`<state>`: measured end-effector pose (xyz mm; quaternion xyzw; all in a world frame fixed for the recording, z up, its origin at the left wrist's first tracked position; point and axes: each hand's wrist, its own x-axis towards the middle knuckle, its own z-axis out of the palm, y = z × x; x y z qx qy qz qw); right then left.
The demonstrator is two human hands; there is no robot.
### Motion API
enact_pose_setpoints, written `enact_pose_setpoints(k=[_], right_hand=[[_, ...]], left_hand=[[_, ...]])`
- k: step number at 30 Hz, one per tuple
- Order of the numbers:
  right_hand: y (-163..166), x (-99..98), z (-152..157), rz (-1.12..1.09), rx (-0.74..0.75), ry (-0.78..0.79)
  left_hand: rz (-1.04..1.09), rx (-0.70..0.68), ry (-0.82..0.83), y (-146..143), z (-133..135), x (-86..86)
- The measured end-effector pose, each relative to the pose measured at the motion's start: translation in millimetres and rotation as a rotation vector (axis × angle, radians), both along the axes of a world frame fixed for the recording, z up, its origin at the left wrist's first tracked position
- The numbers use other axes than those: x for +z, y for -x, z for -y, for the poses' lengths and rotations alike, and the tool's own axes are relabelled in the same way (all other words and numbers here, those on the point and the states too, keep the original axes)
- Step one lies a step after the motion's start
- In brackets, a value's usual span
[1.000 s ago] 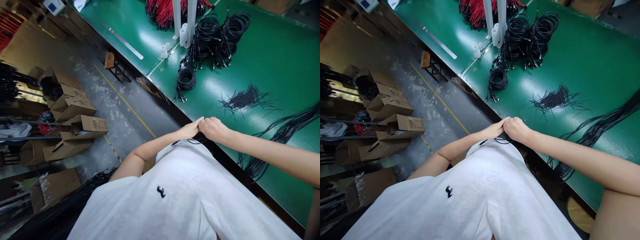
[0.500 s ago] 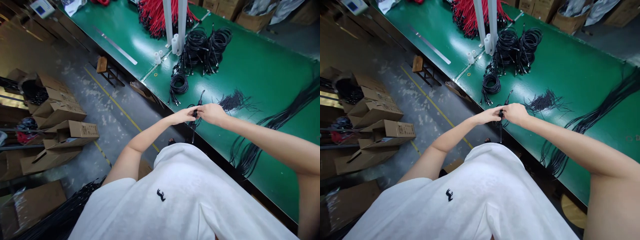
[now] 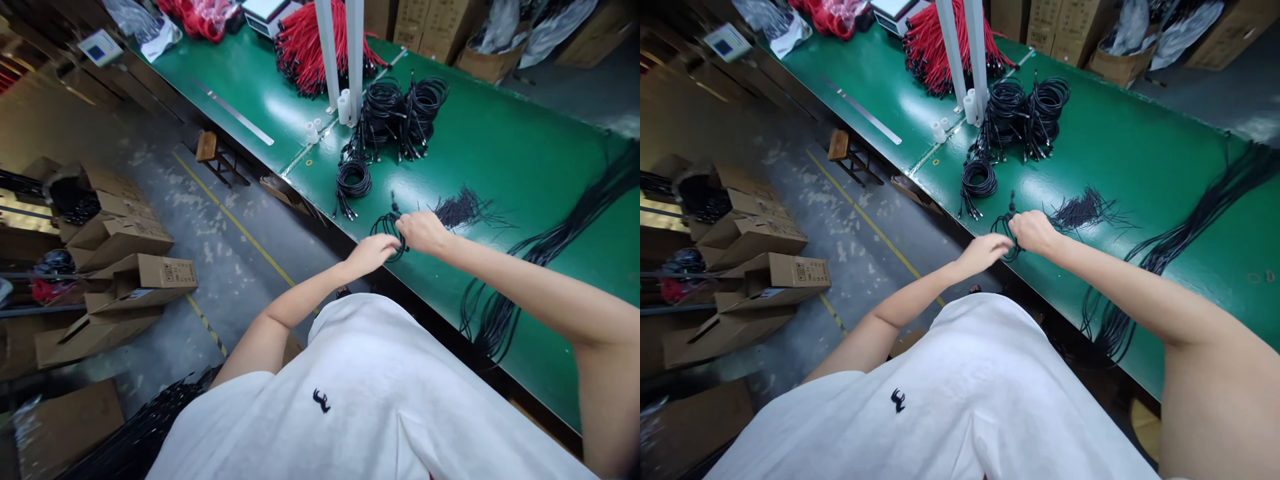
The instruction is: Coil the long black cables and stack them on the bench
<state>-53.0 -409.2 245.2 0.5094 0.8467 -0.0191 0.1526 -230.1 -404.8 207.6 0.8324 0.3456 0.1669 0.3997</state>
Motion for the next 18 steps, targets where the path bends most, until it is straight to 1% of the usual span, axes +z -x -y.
enact_pose_setpoints(k=[2,3,4,5,6,7,8,9,10,11,13,14,15,17,18], right_hand=[[0,-1.5,9,-0.035,0.222,-0.009],[2,-2.4,14,-0.062,0.303,-0.006],[4,-3.5,17,-0.080,0.349,-0.001],[7,-5.1,19,-0.086,0.349,0.006],[9,-7.2,20,-0.078,0.292,0.011],[10,-9.7,20,-0.062,0.195,0.013],[10,-12.6,18,-0.044,0.083,0.013],[9,-15.6,16,-0.029,-0.021,0.010],[8,-18.4,14,-0.020,-0.102,0.007],[5,-20.9,13,-0.012,-0.151,0.004],[-1,-23.8,13,0.000,-0.164,0.012],[-3,-23.8,15,0.001,-0.157,0.022],[-4,-22.8,18,-0.001,-0.135,0.032],[-3,-18.8,24,-0.013,-0.033,0.046],[-1,-16.4,28,-0.022,0.034,0.048]], left_hand=[[-0.030,0.028,-0.202,10,-9,-3.4],[-0.087,-0.003,-0.261,11,-14,-6.4],[-0.161,-0.048,-0.282,10,-18,-10.2],[-0.238,-0.082,-0.272,6,-19,-14.5],[-0.305,-0.075,-0.250,1,-17,-18.8],[-0.350,-0.014,-0.228,-6,-12,-22.7],[-0.366,0.081,-0.210,-13,-4,-25.9],[-0.352,0.164,-0.186,-19,5,-28.0],[-0.315,0.190,-0.150,-23,15,-29.0],[-0.266,0.143,-0.098,-24,24,-28.8],[-0.169,-0.037,0.000,-18,36,-25.4],[-0.137,-0.089,0.009,-13,36,-22.9],[-0.117,-0.080,-0.022,-7,34,-20.6],[-0.117,0.034,-0.141,1,22,-18.5],[-0.143,0.070,-0.176,2,15,-19.5]])
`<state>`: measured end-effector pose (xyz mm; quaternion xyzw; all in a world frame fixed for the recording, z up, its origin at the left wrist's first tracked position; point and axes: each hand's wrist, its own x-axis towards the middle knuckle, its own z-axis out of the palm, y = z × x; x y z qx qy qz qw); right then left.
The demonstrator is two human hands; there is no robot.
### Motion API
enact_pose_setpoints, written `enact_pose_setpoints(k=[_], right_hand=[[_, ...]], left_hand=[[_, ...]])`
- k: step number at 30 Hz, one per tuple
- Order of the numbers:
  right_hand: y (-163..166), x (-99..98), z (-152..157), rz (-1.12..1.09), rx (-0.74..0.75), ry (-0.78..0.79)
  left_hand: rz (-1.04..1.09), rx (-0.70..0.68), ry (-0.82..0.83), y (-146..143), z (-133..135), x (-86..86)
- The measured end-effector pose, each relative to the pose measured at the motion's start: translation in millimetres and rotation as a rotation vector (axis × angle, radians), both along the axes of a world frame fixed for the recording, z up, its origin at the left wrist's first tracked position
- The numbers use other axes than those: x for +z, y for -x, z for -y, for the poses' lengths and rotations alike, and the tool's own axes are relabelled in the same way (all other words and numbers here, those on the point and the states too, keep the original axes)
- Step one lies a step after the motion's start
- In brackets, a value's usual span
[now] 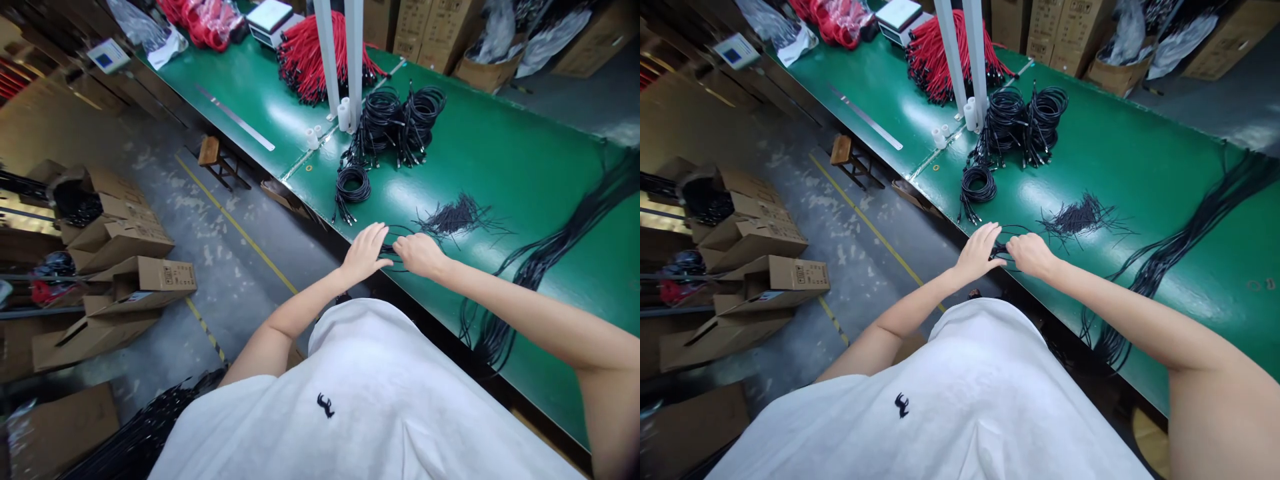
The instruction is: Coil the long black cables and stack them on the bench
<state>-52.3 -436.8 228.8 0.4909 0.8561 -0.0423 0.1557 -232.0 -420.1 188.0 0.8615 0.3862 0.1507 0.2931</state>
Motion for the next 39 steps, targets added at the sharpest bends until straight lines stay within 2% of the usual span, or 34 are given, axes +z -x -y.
enact_pose_setpoints(k=[2,3,5,7,10,12,14,17,19,21,23,25,27,28,30,32,33,35,37,39], right_hand=[[7,3.1,4,-0.023,0.104,0.004],[10,2.9,4,-0.043,0.100,0.013],[18,-2.6,1,-0.095,-0.029,0.040],[24,-14.7,-5,-0.139,-0.207,0.062],[30,-38.5,-11,-0.157,-0.421,0.057],[32,-51.3,-9,-0.177,-0.553,0.046],[34,-57.7,1,-0.202,-0.651,0.029],[36,-54.6,27,-0.355,-0.725,-0.022],[33,-46.7,48,-0.629,-0.752,-0.066],[23,-36.9,66,-0.972,-0.727,-0.043],[4,-27.9,79,-1.220,-0.681,0.036],[-19,-21.6,83,-1.380,-0.729,0.000],[-36,-18.2,78,-1.545,-0.828,-0.051],[-40,-17.0,74,-1.644,-0.851,0.013],[-41,-14.1,65,-1.836,-0.817,0.361],[-33,-9.7,60,-1.986,-0.785,0.676],[-28,-7.3,59,-2.044,-0.786,0.734],[-20,-4.6,58,-2.075,-0.829,0.657],[-13,-6.7,54,-1.985,-0.916,0.450],[-8,-13.6,43,-1.916,-1.021,0.243]], left_hand=[[-0.106,-0.004,0.052,-6,-10,-6.8],[-0.164,0.003,0.113,-11,-12,-12.3],[-0.198,0.090,0.208,-24,-12,-25.9],[-0.100,0.220,0.274,-35,-9,-40.3],[0.197,0.410,0.554,-45,-6,-57.3],[0.347,0.457,0.754,-47,-6,-63.5],[0.408,0.435,0.873,-46,-5,-65.2],[0.632,0.437,1.074,-41,4,-57.2],[0.824,0.413,1.160,-36,14,-43.6],[0.876,0.327,1.131,-29,24,-24.1],[0.844,0.249,1.066,-22,33,-1.9],[0.869,0.201,1.073,-14,39,18.8],[0.945,0.156,1.168,-8,43,34.7],[0.977,0.134,1.226,-5,45,40.3],[1.009,0.116,1.304,-2,46,46.8],[1.041,0.165,1.292,-1,47,48.4],[1.059,0.221,1.264,-1,46,48.0],[1.069,0.369,1.205,-4,46,45.9],[1.056,0.505,1.169,-10,44,43.4],[1.074,0.580,1.144,-18,40,41.4]])
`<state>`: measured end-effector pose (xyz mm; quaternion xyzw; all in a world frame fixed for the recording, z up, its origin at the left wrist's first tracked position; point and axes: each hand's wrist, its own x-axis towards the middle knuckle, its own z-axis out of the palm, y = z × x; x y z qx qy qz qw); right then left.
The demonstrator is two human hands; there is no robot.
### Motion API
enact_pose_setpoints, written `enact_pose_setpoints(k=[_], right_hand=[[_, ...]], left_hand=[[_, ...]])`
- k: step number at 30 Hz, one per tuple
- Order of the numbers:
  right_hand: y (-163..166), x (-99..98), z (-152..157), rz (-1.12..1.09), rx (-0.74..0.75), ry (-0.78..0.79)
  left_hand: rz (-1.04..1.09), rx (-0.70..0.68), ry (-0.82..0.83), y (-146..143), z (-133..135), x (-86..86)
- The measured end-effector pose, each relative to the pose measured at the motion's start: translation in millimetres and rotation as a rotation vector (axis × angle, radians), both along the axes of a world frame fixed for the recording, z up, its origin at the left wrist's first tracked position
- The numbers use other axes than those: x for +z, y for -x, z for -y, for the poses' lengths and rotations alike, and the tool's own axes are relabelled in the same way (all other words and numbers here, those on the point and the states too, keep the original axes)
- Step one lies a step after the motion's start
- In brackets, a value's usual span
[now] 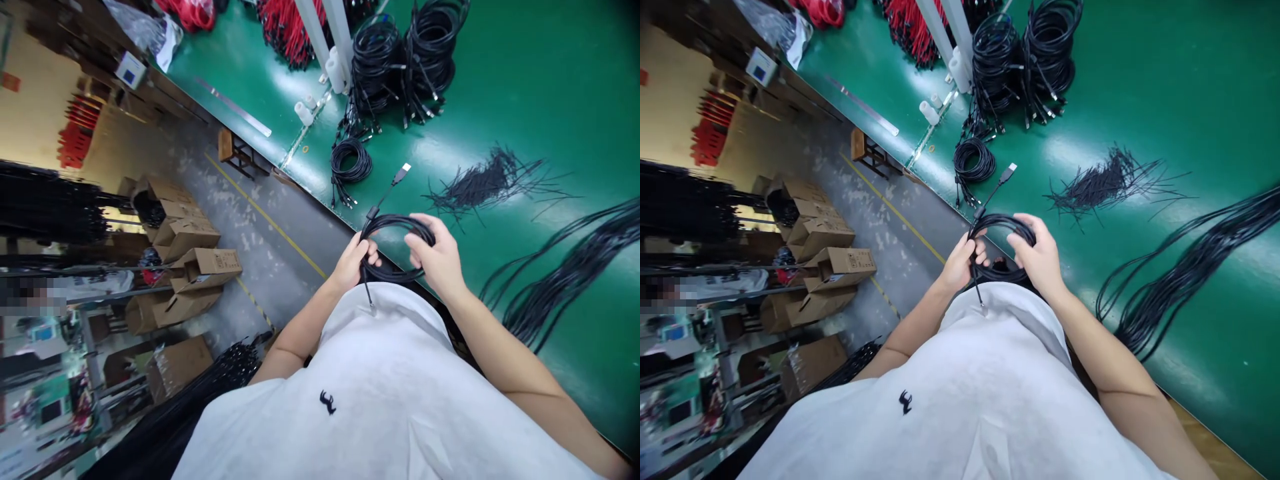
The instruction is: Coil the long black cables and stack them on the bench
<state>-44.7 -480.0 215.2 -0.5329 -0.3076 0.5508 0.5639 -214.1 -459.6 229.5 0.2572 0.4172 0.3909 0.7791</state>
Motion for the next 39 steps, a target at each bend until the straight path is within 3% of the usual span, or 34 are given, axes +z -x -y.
enact_pose_setpoints(k=[3,7,10,14,17,19,22,23,27,29,31,35,37,39], right_hand=[[14,-13.3,-21,-0.015,-0.194,-0.050],[41,-24.4,-44,-0.071,-0.214,0.011],[51,-29.5,-62,0.017,-0.246,0.125],[36,-28.3,-101,0.550,-0.089,-0.019],[19,-17.5,-131,0.850,0.086,-0.184],[15,-11.4,-146,0.810,0.233,-0.180],[26,-14.1,-160,0.480,0.322,-0.075],[35,-18.8,-162,0.355,0.251,-0.041],[85,-46.7,-164,-0.059,-0.260,0.194],[103,-59.5,-166,-0.203,-0.344,0.309],[107,-70.1,-174,-0.261,-0.374,0.320],[91,-96.1,-208,-0.130,-0.469,0.224],[80,-114.0,-230,0.031,-0.463,0.239],[70,-131.3,-247,0.261,-0.341,0.329]], left_hand=[[-0.018,0.115,-0.024,-11,-15,-1.4],[-0.141,0.279,-0.100,-15,-42,-5.8],[-0.164,0.246,-0.187,-10,-60,-15.5],[-0.159,0.057,-0.195,4,-86,-28.0],[-0.119,0.042,-0.123,21,-113,-30.0],[-0.072,0.056,-0.057,32,-131,-28.8],[-0.066,0.078,0.023,43,-154,-29.6],[-0.081,0.103,0.030,44,-160,-31.5],[-0.161,0.187,-0.012,41,-179,-41.0],[-0.209,0.117,-0.035,38,-191,-42.2],[-0.242,-0.025,-0.076,36,-208,-41.7],[-0.351,-0.185,-0.276,32,-254,-58.5],[-0.538,-0.168,-0.390,33,-275,-81.5],[-0.762,-0.163,-0.455,37,-288,-109.4]])
